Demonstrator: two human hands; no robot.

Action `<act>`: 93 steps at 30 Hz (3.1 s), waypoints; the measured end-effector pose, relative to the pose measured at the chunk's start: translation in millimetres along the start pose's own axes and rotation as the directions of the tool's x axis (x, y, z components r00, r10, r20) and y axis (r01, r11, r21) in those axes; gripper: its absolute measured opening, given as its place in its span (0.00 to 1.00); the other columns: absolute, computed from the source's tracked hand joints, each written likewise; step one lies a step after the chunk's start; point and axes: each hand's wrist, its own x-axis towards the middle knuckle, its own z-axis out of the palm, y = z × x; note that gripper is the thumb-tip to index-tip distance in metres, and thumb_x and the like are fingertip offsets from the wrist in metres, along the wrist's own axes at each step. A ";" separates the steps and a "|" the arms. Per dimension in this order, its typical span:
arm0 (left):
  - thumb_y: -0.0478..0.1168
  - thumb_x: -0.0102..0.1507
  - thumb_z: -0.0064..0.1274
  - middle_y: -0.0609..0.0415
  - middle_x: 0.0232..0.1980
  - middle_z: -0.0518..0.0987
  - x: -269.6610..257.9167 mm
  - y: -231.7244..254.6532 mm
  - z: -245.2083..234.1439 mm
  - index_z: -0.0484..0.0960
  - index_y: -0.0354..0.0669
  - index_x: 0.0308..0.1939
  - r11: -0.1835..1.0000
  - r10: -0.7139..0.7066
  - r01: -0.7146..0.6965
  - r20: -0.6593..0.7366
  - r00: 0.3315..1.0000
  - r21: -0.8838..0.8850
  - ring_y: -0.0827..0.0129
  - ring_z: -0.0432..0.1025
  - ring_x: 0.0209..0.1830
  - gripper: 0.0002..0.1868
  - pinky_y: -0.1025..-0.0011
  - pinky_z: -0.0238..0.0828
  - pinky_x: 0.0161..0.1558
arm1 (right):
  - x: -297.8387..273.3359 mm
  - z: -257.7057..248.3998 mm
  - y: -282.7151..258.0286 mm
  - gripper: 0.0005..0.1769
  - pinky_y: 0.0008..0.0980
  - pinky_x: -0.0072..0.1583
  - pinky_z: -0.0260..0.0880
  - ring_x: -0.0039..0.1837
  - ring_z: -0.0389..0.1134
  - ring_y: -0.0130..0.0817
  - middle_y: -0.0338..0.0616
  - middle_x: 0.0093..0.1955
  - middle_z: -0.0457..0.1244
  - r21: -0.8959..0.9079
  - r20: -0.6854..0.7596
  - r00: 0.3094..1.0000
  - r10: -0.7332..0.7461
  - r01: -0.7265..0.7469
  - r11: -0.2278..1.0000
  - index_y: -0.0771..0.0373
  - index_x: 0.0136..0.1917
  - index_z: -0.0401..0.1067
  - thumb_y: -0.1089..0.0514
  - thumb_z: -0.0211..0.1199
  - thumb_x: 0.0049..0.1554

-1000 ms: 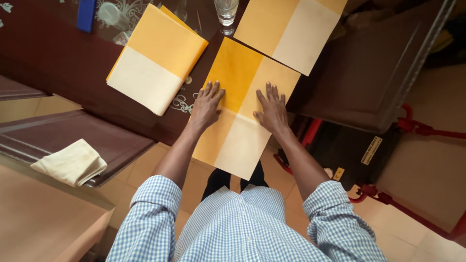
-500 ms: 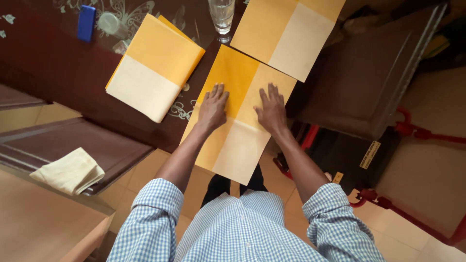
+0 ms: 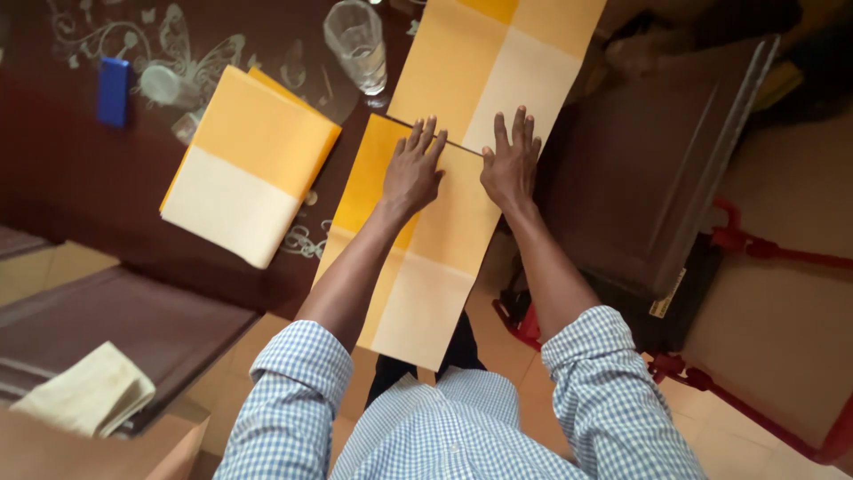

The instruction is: Clean the table surface with a cloth and reorganize items on it.

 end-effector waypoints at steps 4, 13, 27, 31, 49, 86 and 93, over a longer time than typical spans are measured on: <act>0.44 0.63 0.58 0.45 0.83 0.51 37.2 -4.6 3.4 0.60 0.47 0.78 1.000 0.011 -0.011 -0.043 0.999 0.005 0.51 0.44 0.83 0.40 0.45 0.48 0.75 | 15.0 11.6 12.3 0.37 0.70 0.74 0.46 0.84 0.38 0.67 0.67 0.85 0.38 0.015 0.014 0.998 0.066 -0.066 0.998 0.63 0.81 0.55 0.56 0.63 0.63; 0.45 0.67 0.52 0.47 0.82 0.55 53.9 -24.0 12.3 0.62 0.44 0.76 0.997 -0.075 0.073 0.062 0.995 0.025 0.53 0.47 0.82 0.34 0.39 0.39 0.76 | 18.3 14.0 0.6 0.38 0.71 0.74 0.43 0.83 0.37 0.69 0.68 0.84 0.38 0.008 0.060 0.997 0.055 -0.056 0.998 0.60 0.81 0.56 0.56 0.64 0.61; 0.43 0.64 0.54 0.46 0.83 0.52 43.4 -26.3 6.8 0.60 0.44 0.77 0.994 -0.104 0.102 0.066 0.992 0.031 0.52 0.45 0.83 0.37 0.43 0.38 0.77 | 13.7 0.1 -7.7 0.38 0.70 0.76 0.41 0.84 0.35 0.65 0.67 0.84 0.37 0.006 0.159 0.985 0.071 -0.073 0.997 0.60 0.81 0.55 0.55 0.63 0.61; 0.44 0.64 0.54 0.47 0.84 0.49 28.1 -24.0 -6.2 0.57 0.46 0.79 0.992 -0.121 0.119 0.069 0.990 0.043 0.51 0.42 0.84 0.40 0.43 0.36 0.77 | 8.3 -1.0 -15.0 0.38 0.70 0.77 0.40 0.85 0.35 0.63 0.64 0.86 0.36 -0.021 0.084 0.996 0.035 -0.034 0.999 0.57 0.82 0.55 0.54 0.63 0.62; 0.45 0.66 0.53 0.48 0.85 0.45 16.4 -40.6 13.0 0.52 0.47 0.81 0.998 -0.062 0.061 0.022 0.998 0.034 0.54 0.38 0.85 0.42 0.44 0.31 0.79 | -3.7 3.8 -23.0 0.39 0.69 0.78 0.32 0.86 0.32 0.59 0.59 0.87 0.33 -0.060 0.209 0.977 -0.029 0.043 0.997 0.56 0.84 0.49 0.51 0.59 0.64; 0.50 0.64 0.55 0.41 0.84 0.46 -172.8 -16.4 7.0 0.51 0.31 0.79 0.991 -0.136 0.136 -0.016 0.991 0.016 0.51 0.39 0.85 0.47 0.48 0.36 0.79 | -148.7 22.3 -107.9 0.38 0.65 0.78 0.35 0.85 0.36 0.54 0.58 0.85 0.38 -0.103 0.275 0.947 -0.168 0.202 0.974 0.57 0.81 0.53 0.51 0.59 0.61; 0.47 0.65 0.56 0.39 0.84 0.49 -206.3 -7.4 -17.5 0.54 0.29 0.78 0.996 -0.063 0.051 -0.167 0.984 -0.072 0.50 0.43 0.85 0.44 0.52 0.43 0.79 | -173.0 -2.4 -115.3 0.34 0.59 0.80 0.38 0.86 0.38 0.56 0.58 0.85 0.42 -0.012 0.084 0.963 -0.254 0.256 0.967 0.63 0.80 0.57 0.51 0.57 0.65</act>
